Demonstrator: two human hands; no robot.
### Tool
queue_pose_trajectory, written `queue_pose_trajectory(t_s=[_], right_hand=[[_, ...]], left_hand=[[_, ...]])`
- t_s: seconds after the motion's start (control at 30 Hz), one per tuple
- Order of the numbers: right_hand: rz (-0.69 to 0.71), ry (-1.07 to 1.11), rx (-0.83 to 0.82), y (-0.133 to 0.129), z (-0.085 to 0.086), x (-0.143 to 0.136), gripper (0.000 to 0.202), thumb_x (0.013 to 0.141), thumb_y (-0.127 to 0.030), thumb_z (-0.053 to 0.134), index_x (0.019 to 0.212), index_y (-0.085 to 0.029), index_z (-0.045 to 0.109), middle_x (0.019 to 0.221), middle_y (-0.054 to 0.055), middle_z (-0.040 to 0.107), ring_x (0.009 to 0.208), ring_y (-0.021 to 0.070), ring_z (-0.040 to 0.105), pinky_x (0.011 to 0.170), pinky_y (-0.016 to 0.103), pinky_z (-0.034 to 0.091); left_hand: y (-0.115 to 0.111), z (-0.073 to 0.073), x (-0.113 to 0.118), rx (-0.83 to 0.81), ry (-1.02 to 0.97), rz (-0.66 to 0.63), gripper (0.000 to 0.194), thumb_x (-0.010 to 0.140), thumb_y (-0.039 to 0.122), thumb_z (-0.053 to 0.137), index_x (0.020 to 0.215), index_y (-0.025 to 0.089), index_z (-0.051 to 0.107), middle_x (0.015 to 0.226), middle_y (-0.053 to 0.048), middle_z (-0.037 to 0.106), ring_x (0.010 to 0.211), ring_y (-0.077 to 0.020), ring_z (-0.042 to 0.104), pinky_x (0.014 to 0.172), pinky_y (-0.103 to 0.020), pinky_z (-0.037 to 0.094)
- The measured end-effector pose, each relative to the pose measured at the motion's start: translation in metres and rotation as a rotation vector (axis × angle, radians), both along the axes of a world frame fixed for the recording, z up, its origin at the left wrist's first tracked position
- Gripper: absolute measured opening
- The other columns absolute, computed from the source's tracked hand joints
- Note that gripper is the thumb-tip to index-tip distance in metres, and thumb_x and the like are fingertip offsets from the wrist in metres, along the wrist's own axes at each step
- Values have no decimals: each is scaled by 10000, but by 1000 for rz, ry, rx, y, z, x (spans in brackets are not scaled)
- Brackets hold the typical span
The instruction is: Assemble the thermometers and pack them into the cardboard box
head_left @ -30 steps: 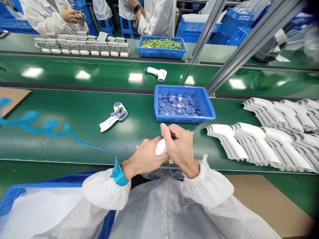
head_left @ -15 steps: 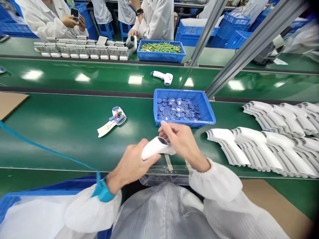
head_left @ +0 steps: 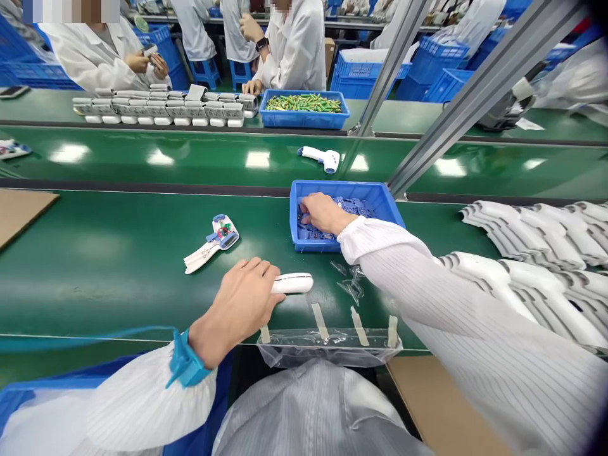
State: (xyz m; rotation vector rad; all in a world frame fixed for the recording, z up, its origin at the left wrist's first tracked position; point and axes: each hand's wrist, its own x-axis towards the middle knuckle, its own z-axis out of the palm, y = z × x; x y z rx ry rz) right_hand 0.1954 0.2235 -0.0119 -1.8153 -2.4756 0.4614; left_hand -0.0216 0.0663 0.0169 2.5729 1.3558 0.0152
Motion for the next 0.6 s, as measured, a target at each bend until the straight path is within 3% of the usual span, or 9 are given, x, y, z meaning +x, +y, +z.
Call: queue_pose_trajectory(t_s=[0.1, 0.17, 0.27, 0.37, 0.43, 0.5, 0.6], right_hand=[[-27, 28, 43, -12, 13, 4, 245, 843, -86, 688, 1084, -100, 735, 1101, 195, 701, 985, 291, 683, 854, 352, 492], [-51, 65, 91, -29, 26, 10, 273, 913, -101, 599, 1152, -139, 727, 1140, 163, 693, 987, 255, 680, 871, 343, 492], [-165, 431, 20, -70, 44, 13, 266, 960, -190, 552, 1156, -176, 732, 952, 75, 727, 800, 180, 684, 790, 314, 525], [-335, 1021, -198, -115, 50, 5, 304, 911, -375, 654, 1118, -167, 733, 713, 13, 684, 641, 145, 631, 679, 302, 541], [-408, 1243, -283, -140, 48, -4, 397, 850, -481, 716, 1086, -162, 737, 659, 1, 660, 612, 135, 599, 648, 300, 535], [-473, 1342, -281, -156, 42, -12, 435, 802, -534, 752, 1045, -173, 750, 680, 7, 673, 613, 127, 585, 640, 298, 527], [-522, 1324, -150, -168, 32, -18, 403, 761, -525, 797, 1003, -203, 770, 857, 39, 734, 755, 152, 634, 734, 316, 537]], left_hand=[[2, 1, -11, -188, -203, 228, 236, 895, 291, 654, 1105, 198, 603, 1010, -56, 704, 891, -262, 643, 743, -363, 437], [3, -1, -17, -307, -398, 345, 268, 926, 385, 615, 1131, 216, 585, 986, -37, 702, 843, -233, 642, 697, -331, 433], [4, -5, -15, -457, -683, 427, 361, 959, 542, 523, 1048, 199, 590, 901, -24, 678, 777, -192, 620, 664, -298, 441], [2, -6, -2, -446, -790, 438, 365, 955, 545, 540, 1015, 190, 595, 862, -6, 648, 749, -159, 579, 658, -272, 429], [-1, -4, 10, -400, -797, 402, 331, 954, 512, 566, 1055, 200, 608, 852, 12, 636, 721, -138, 545, 640, -257, 409], [-3, -1, 19, -382, -817, 358, 311, 961, 475, 574, 1122, 212, 615, 865, 23, 643, 706, -125, 538, 639, -247, 409], [-5, 4, 26, -366, -812, 328, 330, 969, 439, 574, 1205, 211, 610, 921, 14, 676, 739, -130, 573, 669, -246, 422]])
